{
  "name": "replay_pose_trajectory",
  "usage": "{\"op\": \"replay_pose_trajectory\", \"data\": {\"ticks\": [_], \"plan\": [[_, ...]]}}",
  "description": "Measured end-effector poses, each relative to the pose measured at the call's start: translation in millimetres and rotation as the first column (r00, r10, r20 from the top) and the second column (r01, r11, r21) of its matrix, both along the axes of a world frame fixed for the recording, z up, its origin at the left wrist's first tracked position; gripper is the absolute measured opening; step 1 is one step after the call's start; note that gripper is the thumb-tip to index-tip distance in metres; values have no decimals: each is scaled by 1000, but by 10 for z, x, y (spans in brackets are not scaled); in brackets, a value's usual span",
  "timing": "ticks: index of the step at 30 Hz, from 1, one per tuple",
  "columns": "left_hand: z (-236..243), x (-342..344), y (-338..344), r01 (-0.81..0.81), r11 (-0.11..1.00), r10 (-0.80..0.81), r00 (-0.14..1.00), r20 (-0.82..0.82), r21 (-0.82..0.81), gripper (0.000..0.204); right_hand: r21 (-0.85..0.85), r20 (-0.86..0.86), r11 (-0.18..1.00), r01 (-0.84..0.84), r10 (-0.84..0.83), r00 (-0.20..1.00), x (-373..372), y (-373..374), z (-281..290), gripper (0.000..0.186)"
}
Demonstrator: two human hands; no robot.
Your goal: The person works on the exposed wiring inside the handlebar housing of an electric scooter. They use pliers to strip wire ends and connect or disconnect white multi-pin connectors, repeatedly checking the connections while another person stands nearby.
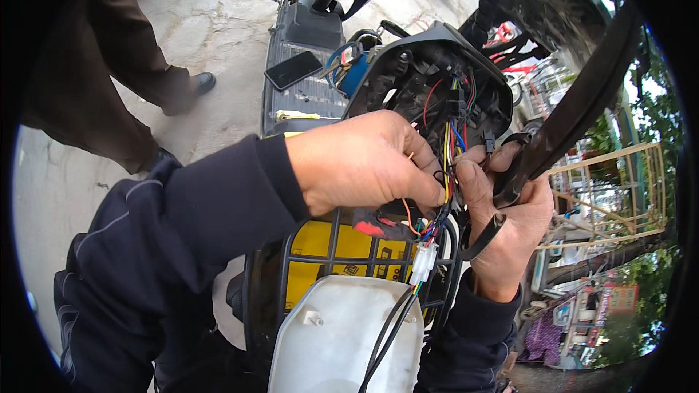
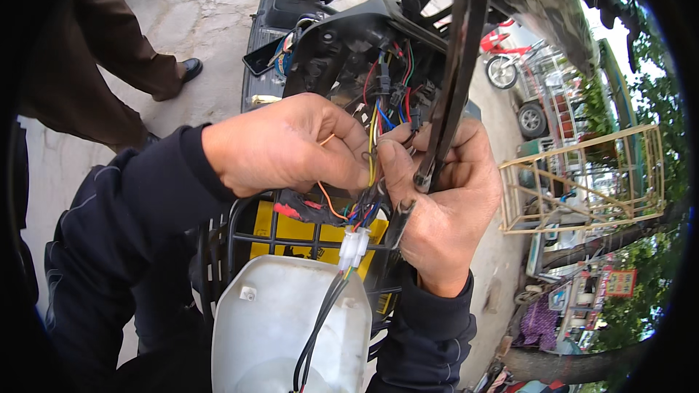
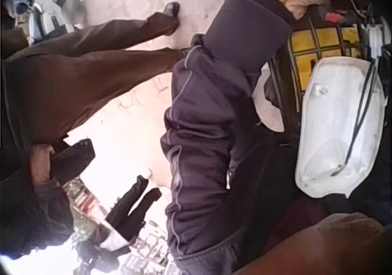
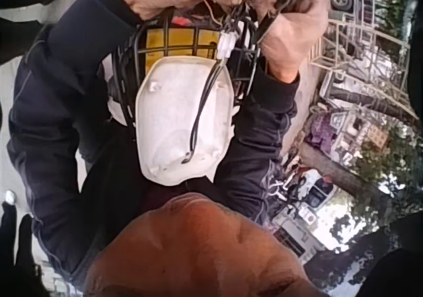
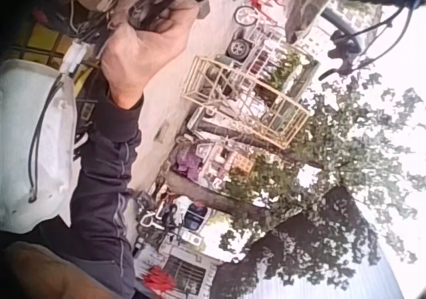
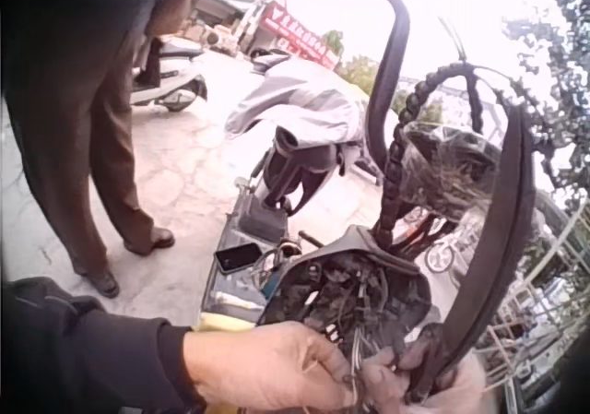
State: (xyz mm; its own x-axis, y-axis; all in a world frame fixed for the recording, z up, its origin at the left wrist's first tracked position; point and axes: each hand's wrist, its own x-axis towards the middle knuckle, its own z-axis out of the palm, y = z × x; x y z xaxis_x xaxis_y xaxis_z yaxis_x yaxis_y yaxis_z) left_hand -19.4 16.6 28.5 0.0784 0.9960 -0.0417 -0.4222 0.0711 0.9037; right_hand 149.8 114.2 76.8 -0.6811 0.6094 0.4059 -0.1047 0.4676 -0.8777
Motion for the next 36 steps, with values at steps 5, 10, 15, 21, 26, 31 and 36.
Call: {"op": "replay_pose_trajectory", "data": {"ticks": [5, 10, 15, 21, 26, 31, 36], "plan": [[88, 120, -101, -83, 990, 103, 977, 189, -110, 23, -168, -9, 984, -58, 57, 998, 36, -50, 52, 30], [219, 27, -192, -66, 965, 117, 974, 195, -252, 30, -314, 170, 943, 109, -57, 984, 127, -172, 267, 30], [356, -32, -221, -169, 975, 136, 968, -212, -147, 19, -263, 231, 926, 271, -212, 950, 128, -322, 403, 30], [448, -6, -373, -375, 922, 306, 858, -411, -95, 15, -287, 226, 893, 346, -288, 930, 90, -501, 408, 30], [453, 73, -478, -484, 871, 419, 648, -636, 82, 16, -278, 259, 896, 347, -278, 925, 128, -641, 403, 28], [382, 134, -457, -478, 833, 508, 463, -726, 278, 19, -289, 326, 903, 319, -221, 919, 184, -722, 413, 28], [380, 182, -500, -584, 801, 532, 595, -602, 130, 18, -115, 375, 938, 328, -265, 888, 203, -693, 465, 29]]}}
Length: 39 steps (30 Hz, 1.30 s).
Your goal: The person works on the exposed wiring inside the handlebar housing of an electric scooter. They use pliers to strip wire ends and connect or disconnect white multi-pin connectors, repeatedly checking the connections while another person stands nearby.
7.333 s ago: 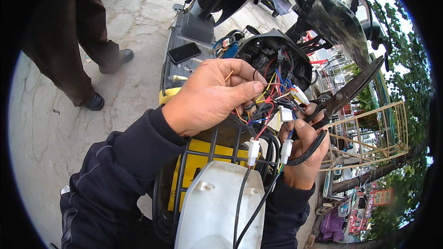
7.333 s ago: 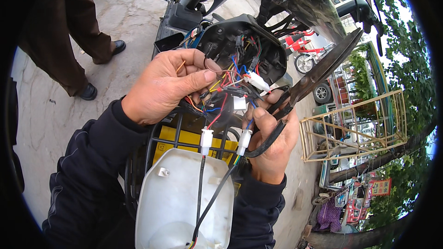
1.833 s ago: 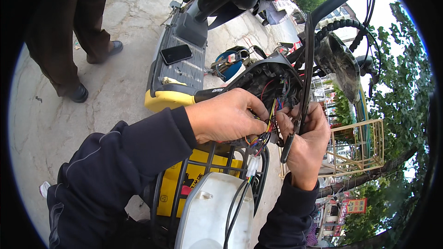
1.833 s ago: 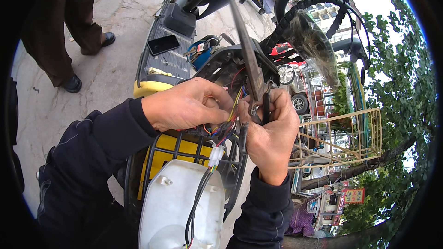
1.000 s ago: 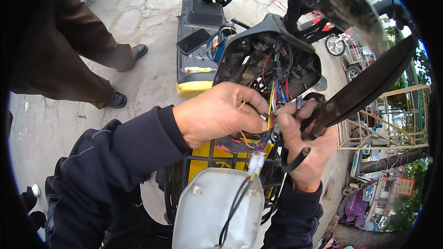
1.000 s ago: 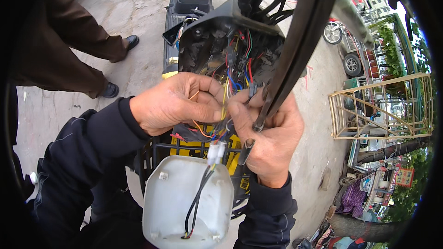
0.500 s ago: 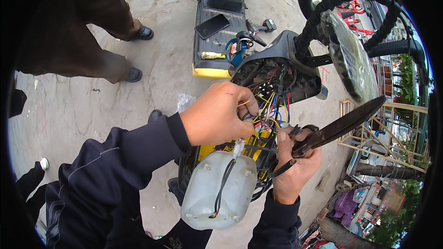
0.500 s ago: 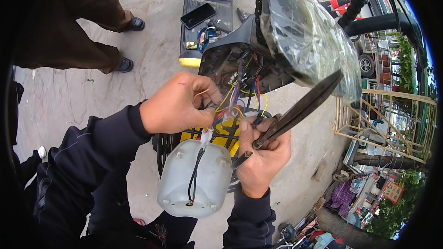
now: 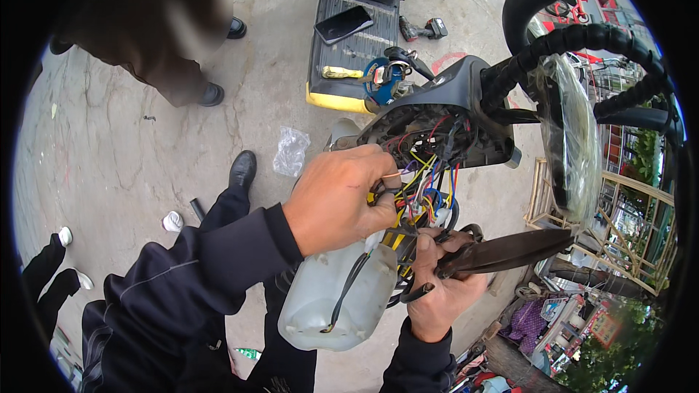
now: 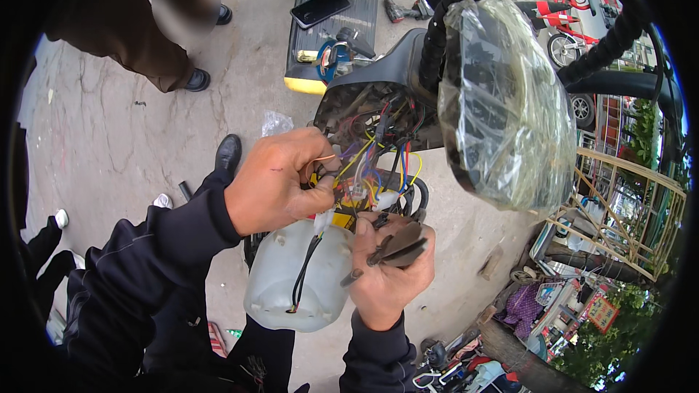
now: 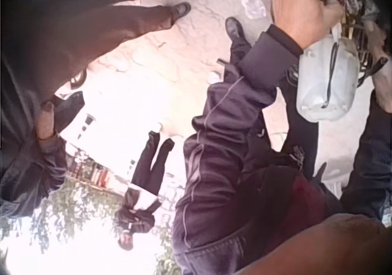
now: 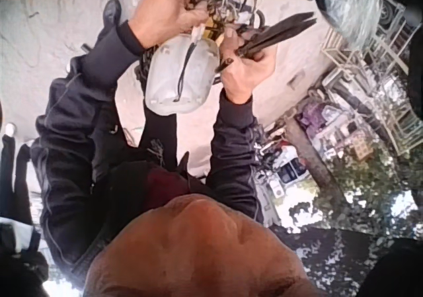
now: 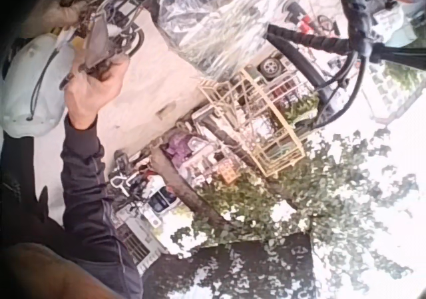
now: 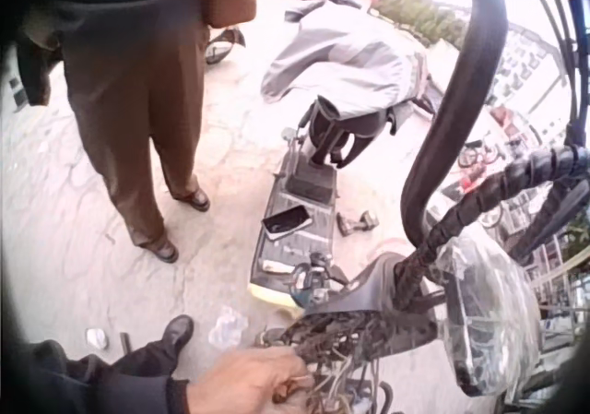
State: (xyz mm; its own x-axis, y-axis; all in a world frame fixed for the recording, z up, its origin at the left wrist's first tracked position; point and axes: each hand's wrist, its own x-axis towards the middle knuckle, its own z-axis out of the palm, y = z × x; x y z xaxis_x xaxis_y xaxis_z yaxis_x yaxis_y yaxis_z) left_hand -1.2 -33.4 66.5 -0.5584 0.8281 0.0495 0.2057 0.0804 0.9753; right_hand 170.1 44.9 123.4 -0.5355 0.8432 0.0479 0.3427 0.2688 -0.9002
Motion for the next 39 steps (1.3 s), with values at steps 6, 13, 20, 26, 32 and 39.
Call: {"op": "replay_pose_trajectory", "data": {"ticks": [6, 13, 20, 26, 32, 39], "plan": [[-53, 111, 53, -122, 988, 117, 991, 57, 98, 19, 1, -6, 998, 69, -69, 998, -57, -50, -8, 33], [-101, 88, 6, -104, 983, 125, 983, -136, 152, 23, 45, -76, 977, 207, -204, 976, -235, -141, -23, 32], [-170, 14, -22, -42, 985, 81, 968, -238, 164, 23, 24, -17, 986, 167, -167, 986, -259, -2, 24, 28], [-145, -12, -24, -64, 977, 111, 967, -229, 203, 23, 35, -42, 972, 230, -229, 973, -222, -54, -5, 32], [-41, -34, -123, 101, 991, -130, 865, 484, 86, 16, -107, -157, 964, 245, -259, 953, -194, -10, -23, 30], [-34, -87, -191, 153, 987, -141, 699, 701, 46, 17, -112, -128, 963, 247, -260, 957, -165, -28, -99, 28]]}}
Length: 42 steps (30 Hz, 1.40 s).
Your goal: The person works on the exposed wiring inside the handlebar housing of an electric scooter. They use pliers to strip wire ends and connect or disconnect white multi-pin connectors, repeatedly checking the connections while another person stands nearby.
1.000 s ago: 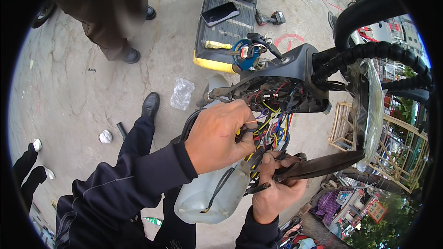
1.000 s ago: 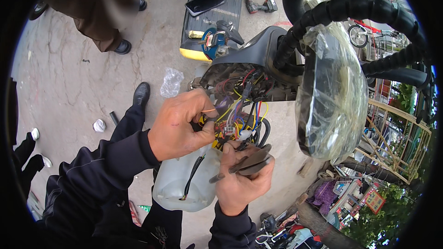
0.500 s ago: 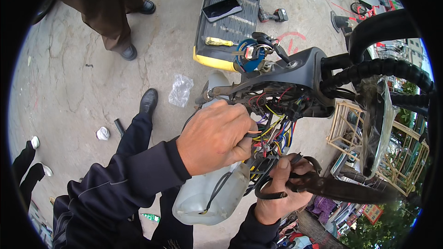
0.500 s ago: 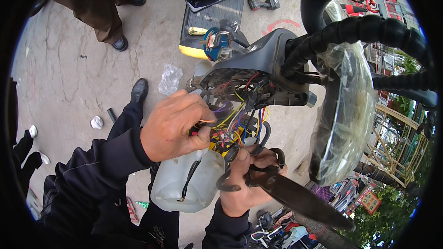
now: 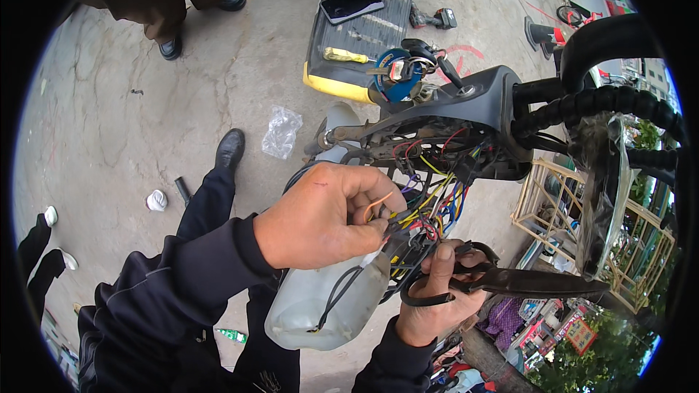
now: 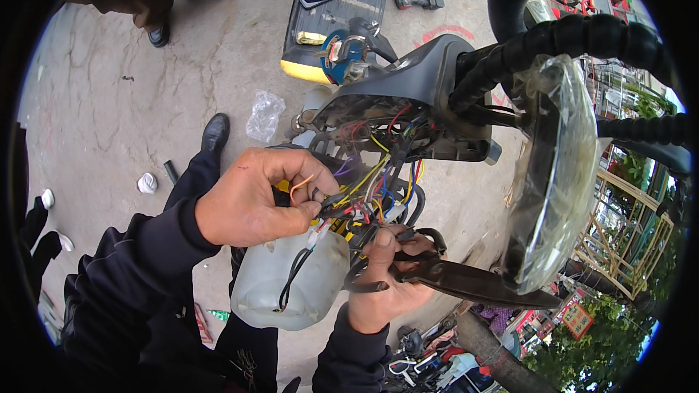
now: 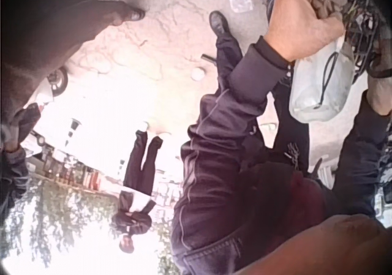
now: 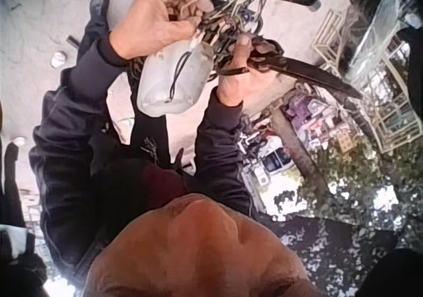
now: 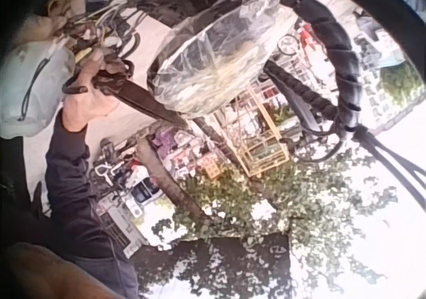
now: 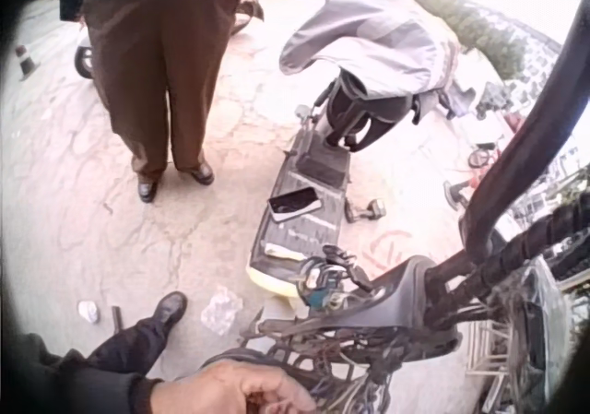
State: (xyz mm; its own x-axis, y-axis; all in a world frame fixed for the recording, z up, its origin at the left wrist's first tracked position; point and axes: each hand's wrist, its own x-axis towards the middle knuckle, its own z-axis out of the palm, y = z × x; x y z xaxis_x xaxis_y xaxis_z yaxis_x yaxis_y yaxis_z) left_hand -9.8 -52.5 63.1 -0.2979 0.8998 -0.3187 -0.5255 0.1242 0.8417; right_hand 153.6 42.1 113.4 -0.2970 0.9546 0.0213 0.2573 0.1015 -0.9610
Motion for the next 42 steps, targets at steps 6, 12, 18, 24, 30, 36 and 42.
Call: {"op": "replay_pose_trajectory", "data": {"ticks": [6, 12, 18, 24, 30, 36, 42], "plan": [[118, -6, 28, -194, 966, 254, 830, -497, 169, 34, -30, -127, 998, -48, 43, 991, 13, -36, 72, 32], [267, 223, 125, 29, 925, 319, 487, -813, 380, 37, -97, -259, 979, -182, 151, 954, 98, -37, 89, 30], [223, 253, 204, -2, 904, 340, 613, -713, 429, 14, -162, -267, 933, -320, 271, 925, 154, 110, 212, 27], [375, 284, 121, -64, 986, 107, 951, -289, 155, 12, -181, -237, 915, -360, 315, 919, 261, 152, 273, 27], [359, 210, 169, -109, 974, 118, 992, -34, 197, 16, -275, -164, 924, -268, 230, 959, 642, 63, 169, 36], [353, 29, 82, -43, 979, -5, 972, 233, 201, 18, -267, 124, 925, -272, 313, 942, 957, 0, 197, 38], [153, 115, 58, -136, 929, 68, 977, 201, 346, 16, 167, 398, 944, -285, 200, 896, 794, 136, 74, 46]]}}
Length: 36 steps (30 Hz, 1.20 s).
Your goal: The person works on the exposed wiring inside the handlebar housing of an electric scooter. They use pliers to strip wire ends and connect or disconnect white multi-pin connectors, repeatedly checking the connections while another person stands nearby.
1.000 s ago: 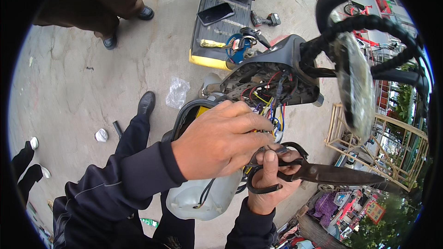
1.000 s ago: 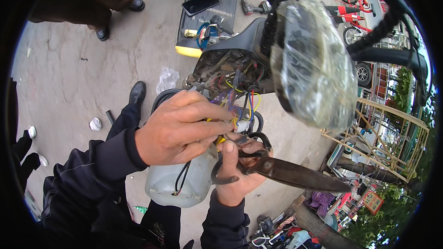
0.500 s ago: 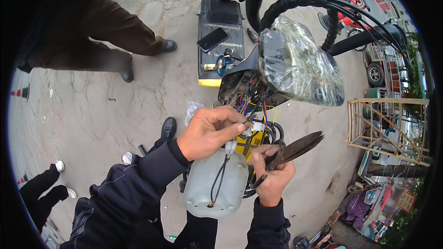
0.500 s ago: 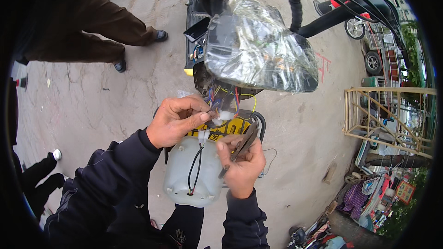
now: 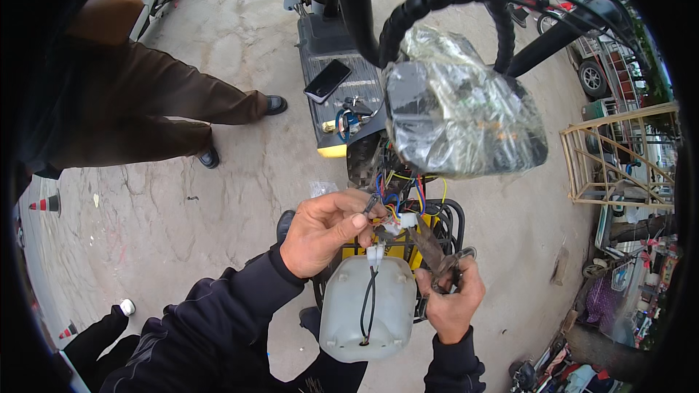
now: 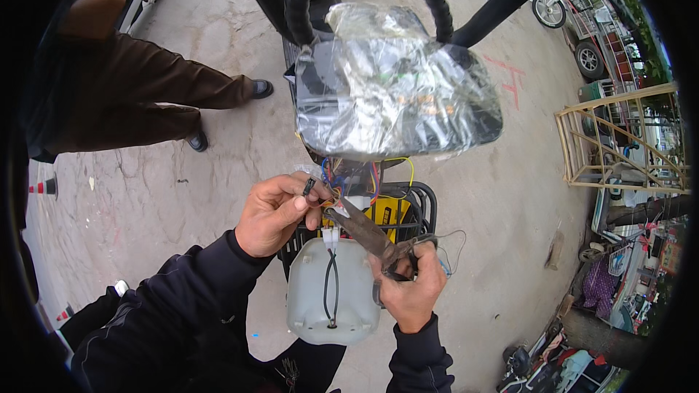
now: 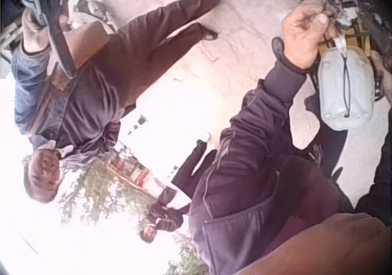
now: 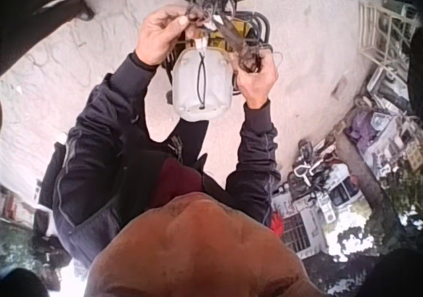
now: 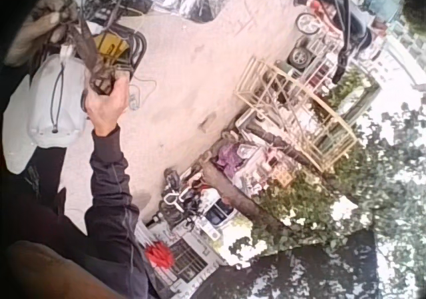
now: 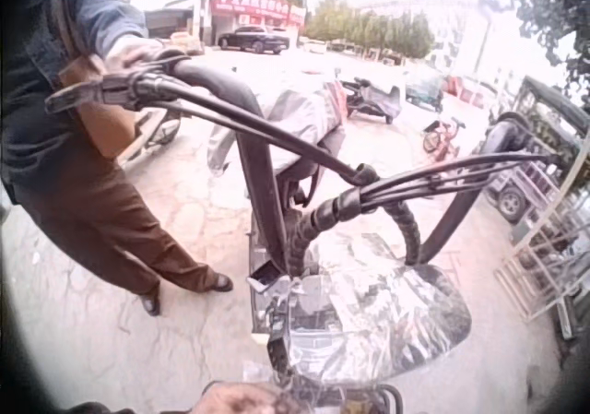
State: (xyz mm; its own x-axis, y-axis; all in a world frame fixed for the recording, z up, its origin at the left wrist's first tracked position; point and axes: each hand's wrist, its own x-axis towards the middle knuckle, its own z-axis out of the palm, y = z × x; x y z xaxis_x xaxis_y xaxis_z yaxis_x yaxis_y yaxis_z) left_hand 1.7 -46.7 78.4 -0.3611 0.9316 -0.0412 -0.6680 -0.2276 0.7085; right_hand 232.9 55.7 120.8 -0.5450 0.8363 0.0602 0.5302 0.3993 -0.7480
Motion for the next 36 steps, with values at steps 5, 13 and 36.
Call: {"op": "replay_pose_trajectory", "data": {"ticks": [5, 13, 36], "plan": [[-267, 54, 36, -51, 987, 54, 999, -11, 151, 12, 218, 66, 974, -56, 43, 997, -21, 271, -247, 32], [-468, 46, 162, -39, 926, 56, 998, -34, 374, 12, 249, 69, 959, -132, 118, 991, 71, 394, -461, 33], [-522, 110, 263, 31, 919, 222, 784, -580, 393, 14, 488, -245, 842, -233, 387, 889, -778, -40, -49, 28]]}}
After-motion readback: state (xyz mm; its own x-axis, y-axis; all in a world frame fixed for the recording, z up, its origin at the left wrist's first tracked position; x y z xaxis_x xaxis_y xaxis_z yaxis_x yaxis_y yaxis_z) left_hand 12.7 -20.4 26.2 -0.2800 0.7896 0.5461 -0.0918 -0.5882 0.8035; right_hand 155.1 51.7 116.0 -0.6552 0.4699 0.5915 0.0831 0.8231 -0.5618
